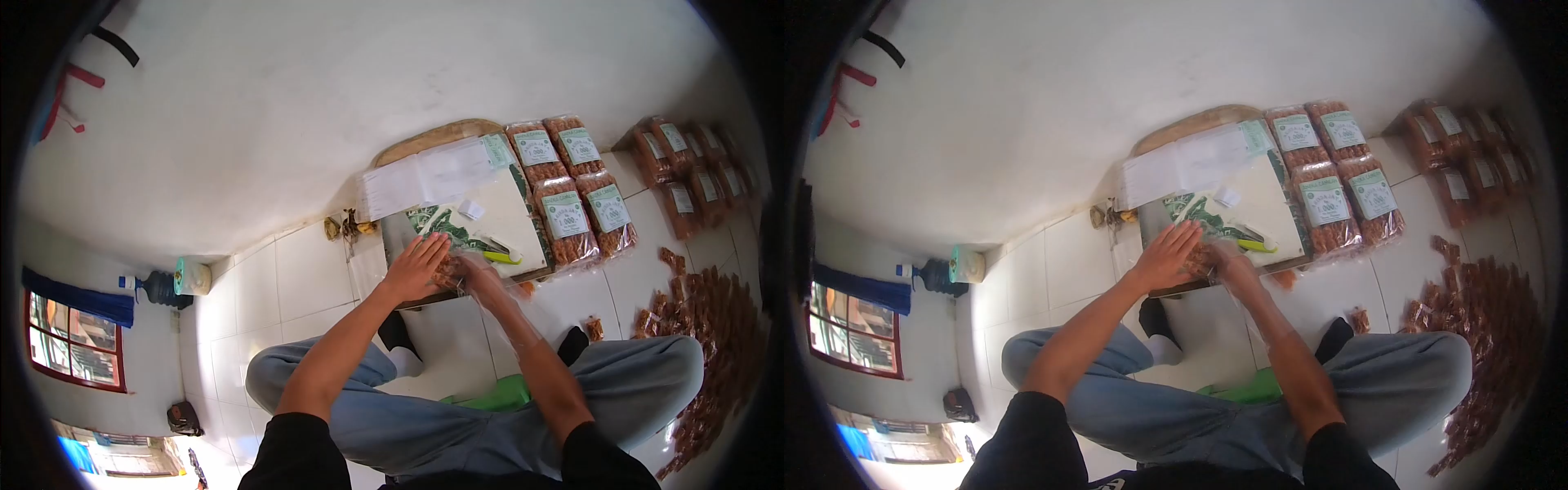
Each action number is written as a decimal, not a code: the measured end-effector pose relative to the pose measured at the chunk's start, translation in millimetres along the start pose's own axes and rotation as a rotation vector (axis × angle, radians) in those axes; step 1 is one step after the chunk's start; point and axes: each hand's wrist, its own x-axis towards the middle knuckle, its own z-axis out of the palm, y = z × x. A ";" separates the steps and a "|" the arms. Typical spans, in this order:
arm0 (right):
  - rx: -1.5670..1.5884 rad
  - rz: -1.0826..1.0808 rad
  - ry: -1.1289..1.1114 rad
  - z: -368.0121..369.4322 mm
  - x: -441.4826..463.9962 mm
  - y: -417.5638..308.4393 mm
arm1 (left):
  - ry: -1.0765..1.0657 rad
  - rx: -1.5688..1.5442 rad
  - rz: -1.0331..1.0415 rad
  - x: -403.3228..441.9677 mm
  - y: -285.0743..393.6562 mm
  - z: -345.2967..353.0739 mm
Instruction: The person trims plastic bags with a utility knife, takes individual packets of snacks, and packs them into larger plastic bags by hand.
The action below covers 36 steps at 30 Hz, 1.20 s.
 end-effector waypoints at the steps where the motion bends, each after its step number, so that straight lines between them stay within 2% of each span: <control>1: 0.023 0.007 -0.021 -2.8 0.9 -2.2 | -0.059 0.021 0.010 2.1 -2.4 2.1; 5: 0.049 -0.048 0.022 1.2 0.3 0.8 | -0.127 0.084 0.044 6.8 -5.8 6.5; 7: -0.135 -0.018 0.027 -7.3 0.1 -14.5 | -0.134 0.061 0.045 7.9 -5.1 5.5; 11: -0.221 -0.093 0.109 5.7 -0.7 1.2 | -0.178 0.002 0.035 7.7 1.0 6.8; 14: -0.124 -0.116 -0.032 -7.3 2.1 -3.4 | -0.189 -0.094 0.023 5.7 -2.7 14.0; 16: 0.208 0.189 -0.234 -29.9 1.8 -27.7 | -0.188 -0.101 0.025 3.4 -6.5 14.9; 17: 0.206 0.190 -0.234 -33.8 3.1 -28.8 | -0.186 -0.104 0.028 2.8 -8.0 15.0; 19: 0.323 0.290 -0.426 -40.5 3.4 -27.7 | -0.171 -0.078 0.049 1.1 -10.3 19.3; 20: 0.322 0.290 -0.423 -33.6 1.9 -18.8 | -0.157 -0.049 0.071 1.4 -11.5 21.3; 23: 0.323 0.064 -0.251 -10.7 -2.4 5.1 | -0.186 -0.069 0.033 0.8 -5.2 18.5; 25: -0.059 -0.139 -0.068 -8.0 -2.8 -2.2 | -0.180 -0.062 0.019 0.8 -1.4 19.0; 26: -0.058 -0.138 -0.065 -5.1 -3.9 -6.7 | -0.174 -0.057 0.003 1.3 1.1 19.4; 28: -0.230 0.022 -0.063 -5.6 -5.8 -26.7 | -0.181 -0.045 -0.028 1.9 8.1 24.4; 32: -0.198 -0.073 -0.016 2.5 -0.9 -4.4 | -0.184 -0.096 -0.089 2.4 8.1 28.7; 34: -0.109 -0.203 -0.125 -1.8 6.4 10.7 | -0.181 -0.077 -0.091 0.4 4.4 29.6; 36: -0.070 -0.124 -0.161 -2.6 5.8 14.1 | -0.178 -0.055 -0.086 1.8 2.2 30.2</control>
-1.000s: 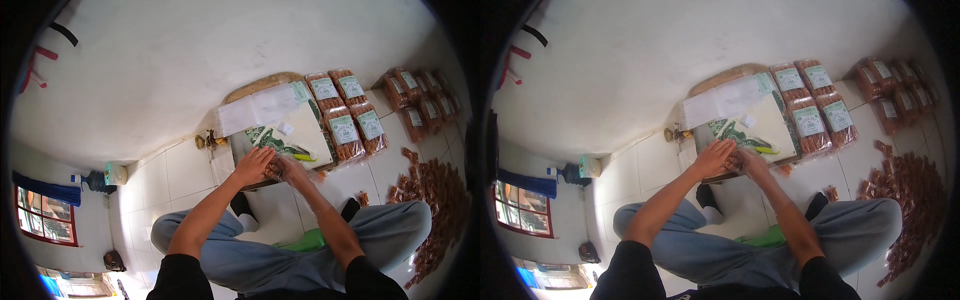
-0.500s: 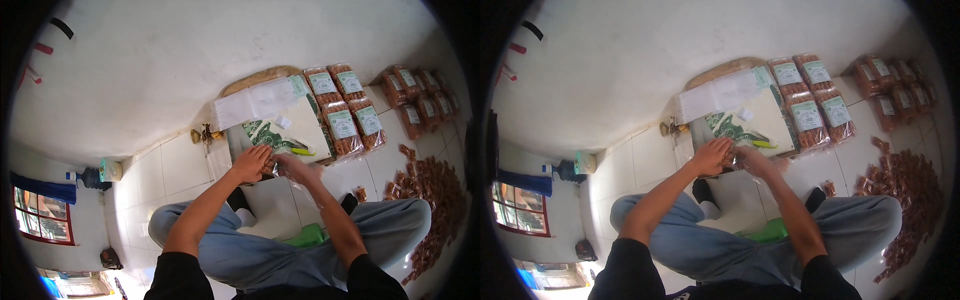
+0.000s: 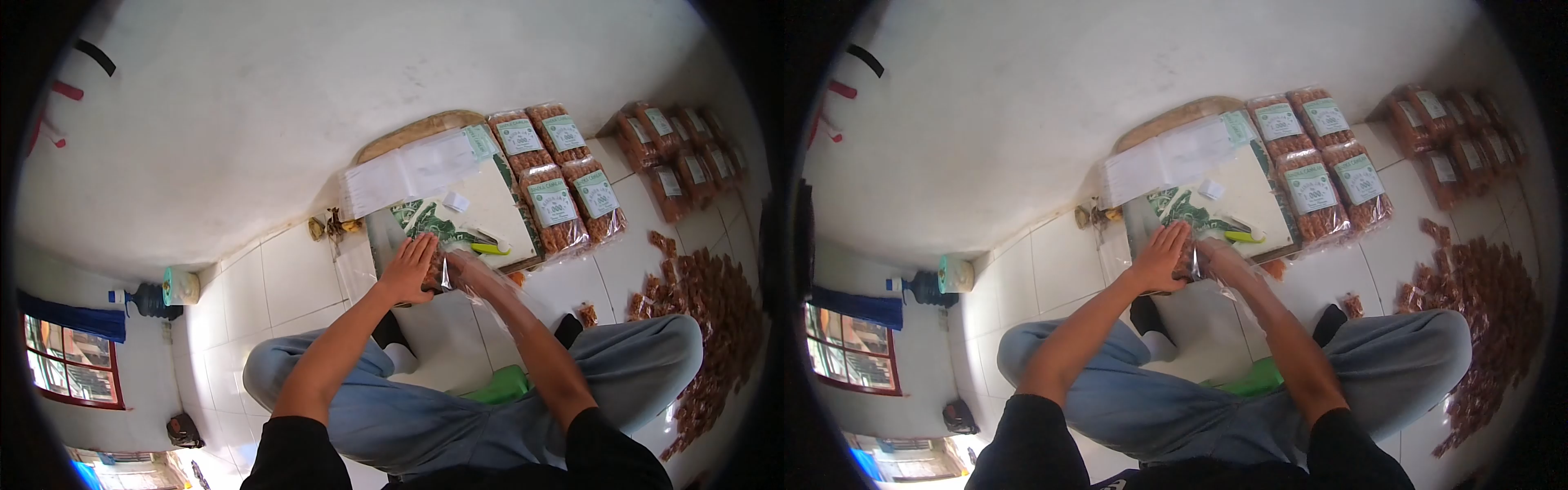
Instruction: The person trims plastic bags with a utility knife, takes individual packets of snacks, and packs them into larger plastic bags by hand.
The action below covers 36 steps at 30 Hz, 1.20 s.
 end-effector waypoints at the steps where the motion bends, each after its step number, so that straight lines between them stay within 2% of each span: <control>1: 0.050 0.071 -0.038 -1.2 1.6 -3.8 | 0.004 -0.006 0.000 0.5 -0.4 -0.3; 5: 0.084 0.176 -0.062 11.3 6.3 -2.5 | 0.019 -0.041 0.006 -1.4 -0.9 -0.4; 8: -0.035 0.179 0.035 21.2 2.9 4.1 | 0.027 -0.044 0.026 -1.4 -0.7 -4.2; 10: -0.013 0.049 0.149 28.4 6.0 12.3 | 0.028 -0.038 0.030 -0.5 -0.5 -4.8; 13: -0.102 0.065 0.171 27.3 6.9 7.2 | 0.034 -0.023 0.031 -1.5 0.6 -6.2; 17: -0.047 0.153 0.211 16.3 5.7 -16.1 | 0.032 -0.013 0.022 -2.5 2.3 -7.6; 20: -0.133 0.065 0.244 13.2 6.9 -20.2 | 0.018 -0.032 0.017 -3.2 2.4 -8.4; 22: -0.039 0.034 0.113 9.1 10.2 -19.4 | 0.006 -0.025 0.024 -3.1 0.9 -7.3; 26: -0.052 0.056 0.074 -9.5 2.8 -30.6 | -0.017 0.007 0.023 -1.5 -0.8 -7.7; 28: -0.011 0.297 -0.185 -19.7 -4.3 -36.5 | -0.029 -0.013 0.023 -2.3 0.2 -8.0; 33: 0.229 0.299 -0.069 -28.1 -48.6 -22.1 | -0.006 -0.011 0.013 1.2 -3.2 -2.2; 35: -0.207 -0.027 0.011 -36.2 -66.6 -14.0 | 0.026 -0.034 0.048 1.3 -4.9 -2.1; 36: -0.199 0.133 -0.114 -48.8 -75.7 -15.5 | 0.053 -0.045 0.057 2.0 -5.4 -2.5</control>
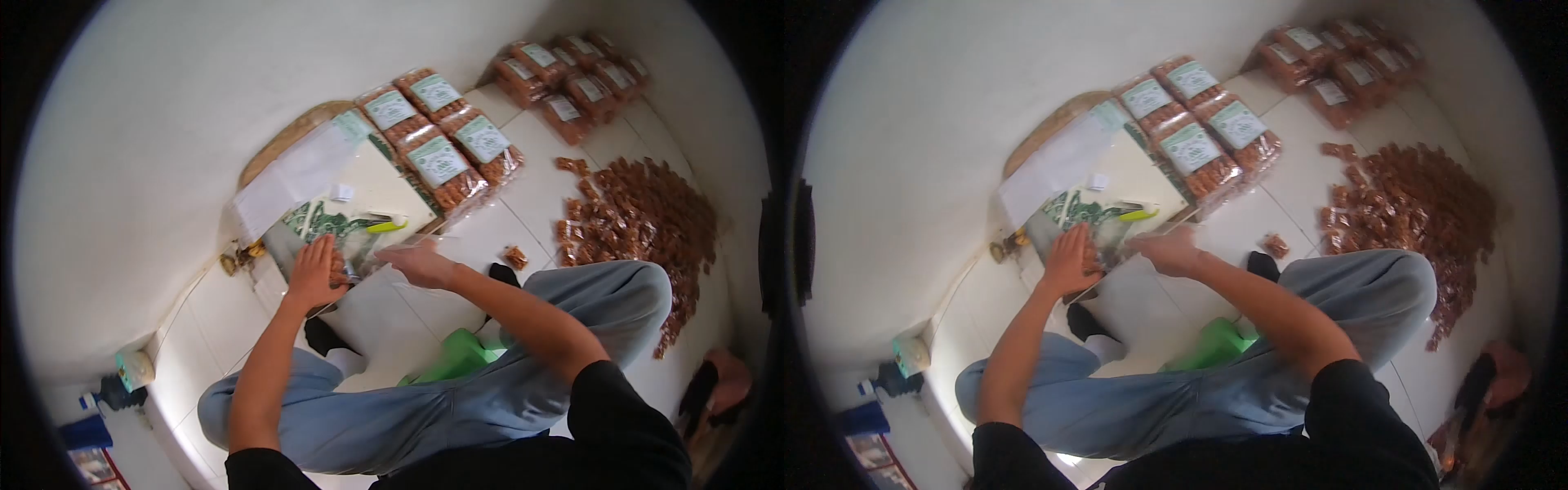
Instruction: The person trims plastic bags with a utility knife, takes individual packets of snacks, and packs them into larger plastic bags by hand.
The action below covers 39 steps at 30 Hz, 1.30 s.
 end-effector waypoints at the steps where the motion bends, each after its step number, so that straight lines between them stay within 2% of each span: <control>1: -0.011 0.025 0.005 -11.1 -10.7 9.0 | 0.003 -0.014 0.024 0.3 1.0 -2.1; 3: 0.004 -0.154 -0.268 -42.8 -32.1 32.5 | 0.010 -0.004 0.018 1.6 1.9 -7.0; 4: 0.202 0.032 -0.345 -79.2 -45.0 18.6 | -0.029 0.002 -0.008 1.9 2.1 -8.0; 5: 0.460 0.178 -0.616 -89.5 -48.8 51.2 | -0.026 -0.006 0.011 2.6 2.8 -9.4; 6: 0.732 0.466 -0.603 -117.1 -61.7 48.8 | -0.028 -0.004 0.000 2.0 3.7 -10.7; 7: 0.760 0.598 -0.525 -142.7 -73.2 53.9 | -0.030 -0.001 -0.014 1.2 3.8 -11.0; 9: 0.642 0.831 -0.336 -163.1 -101.1 83.5 | 0.016 -0.026 0.030 -1.1 3.7 -10.0; 11: 0.251 1.021 -0.222 -147.8 -127.2 128.3 | -0.037 -0.012 -0.010 1.4 4.2 -12.5; 13: -0.282 0.973 0.031 -88.1 -165.0 165.5 | -0.056 -0.004 -0.004 3.4 4.7 -13.3; 15: -0.390 1.140 0.044 -56.8 -169.3 140.9 | -0.099 0.051 -0.006 5.5 3.2 -14.3; 17: -0.394 1.056 0.039 -43.2 -180.9 130.6 | -0.130 0.060 0.004 7.3 5.6 -19.4; 19: -0.485 0.943 0.123 -22.6 -193.4 140.2 | -0.188 0.082 -0.010 10.3 8.1 -23.1; 23: -0.338 0.943 0.070 -26.2 -196.4 153.7 | -0.225 0.101 -0.018 15.1 9.3 -24.2; 25: -0.207 1.058 0.380 -34.6 -194.9 161.5 | -0.222 0.088 -0.013 18.1 10.8 -25.6; 27: -0.245 1.146 0.674 -45.4 -198.1 176.2 | -0.224 0.071 -0.011 16.9 13.3 -26.2; 28: -0.431 1.140 0.776 -50.6 -204.5 185.3 | -0.222 0.071 -0.012 16.1 14.7 -26.9; 30: -0.392 1.284 0.820 -74.6 -220.7 206.7 | -0.217 0.073 -0.011 18.0 15.2 -26.2; 31: -0.391 1.284 0.821 -84.6 -225.1 207.0 | -0.220 0.084 -0.015 17.2 15.4 -25.8; 33: -0.321 1.474 0.776 -99.2 -235.3 211.7 | -0.221 0.095 -0.022 17.8 14.9 -25.1; 34: -0.340 1.484 0.682 -98.4 -236.9 215.1 | -0.216 0.089 -0.022 17.6 14.8 -24.5; 35: -0.341 1.482 0.679 -92.4 -238.8 215.7 | -0.213 0.082 -0.023 16.9 14.6 -23.8; 37: -0.438 1.336 0.484 -85.9 -237.4 198.3 | -0.192 0.086 -0.008 14.8 11.2 -18.4; 38: -0.438 1.335 0.478 -83.0 -236.0 192.7 | -0.170 0.093 0.010 13.1 9.2 -15.9; 39: -0.513 1.223 0.400 -79.3 -234.6 189.6 | -0.173 0.091 0.006 12.3 9.1 -16.0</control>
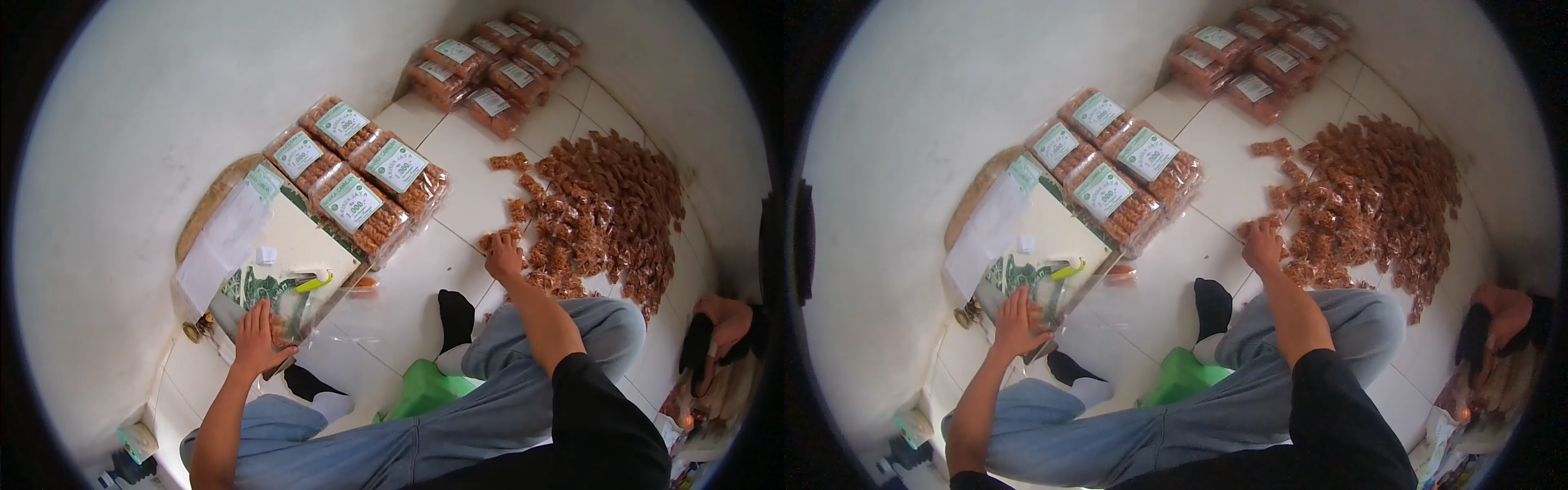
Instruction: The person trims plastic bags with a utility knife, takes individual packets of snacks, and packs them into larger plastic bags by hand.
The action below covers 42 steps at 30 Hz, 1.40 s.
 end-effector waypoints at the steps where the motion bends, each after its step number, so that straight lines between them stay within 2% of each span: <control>1: -0.060 -0.135 -0.001 1.4 -2.7 -2.9 | 0.014 -0.008 0.009 -0.4 -0.8 -0.3; 5: 0.114 -0.107 0.130 5.1 4.0 -8.8 | 0.016 -0.043 -0.002 0.4 0.2 -2.9; 7: 0.559 0.308 0.233 12.8 12.0 -15.2 | -0.001 -0.047 -0.018 1.4 3.6 -6.4; 8: 0.561 0.303 0.231 16.7 17.7 -19.2 | -0.018 -0.052 -0.030 1.4 3.8 -7.8; 10: 1.066 0.935 0.106 18.2 21.7 -34.4 | -0.008 -0.053 -0.030 -0.4 2.1 -4.1; 11: 1.066 0.933 0.105 18.7 18.5 -38.4 | 0.007 -0.053 -0.022 0.2 1.5 -2.8; 14: 0.607 0.308 0.263 28.6 -5.6 -41.3 | -0.002 -0.052 -0.035 0.2 2.7 -4.9; 15: 0.607 0.306 0.261 33.7 -10.1 -38.7 | -0.003 -0.053 -0.038 -0.6 2.9 -5.3; 17: 0.717 0.024 0.290 40.6 -13.2 -30.0 | 0.023 -0.064 -0.008 -1.4 2.4 -6.0; 18: 0.715 0.018 0.285 39.8 -13.3 -26.8 | 0.022 -0.067 -0.015 -2.4 1.6 -4.0; 20: 0.282 -0.184 0.112 39.2 -14.1 -22.0 | 0.051 -0.037 -0.006 -3.8 -0.3 1.3; 21: 0.279 -0.190 0.108 33.5 -16.9 -24.3 | 0.050 -0.041 -0.012 -4.2 -0.7 2.1; 23: 0.127 -0.224 -0.047 15.1 -25.4 -30.9 | 0.089 -0.071 0.022 -3.9 -2.5 2.4; 27: 0.087 -0.223 -0.076 4.9 -33.5 -35.1 | 0.064 -0.086 -0.018 -4.1 -2.9 3.1; 34: 0.061 -0.268 -0.181 -16.5 9.1 -34.0 | 0.037 -0.105 -0.025 -1.1 -0.1 -3.8; 36: -0.039 -0.119 -0.545 -31.6 19.8 -43.7 | 0.031 -0.102 -0.044 -4.8 -2.5 -1.5; 39: 0.048 -0.183 -0.541 28.8 37.7 -10.4 | 0.028 -0.050 -0.028 -7.8 -3.6 0.7; 42: 0.150 -0.151 -0.558 0.3 16.5 -29.3 | 0.011 -0.038 -0.065 -9.1 -1.7 0.1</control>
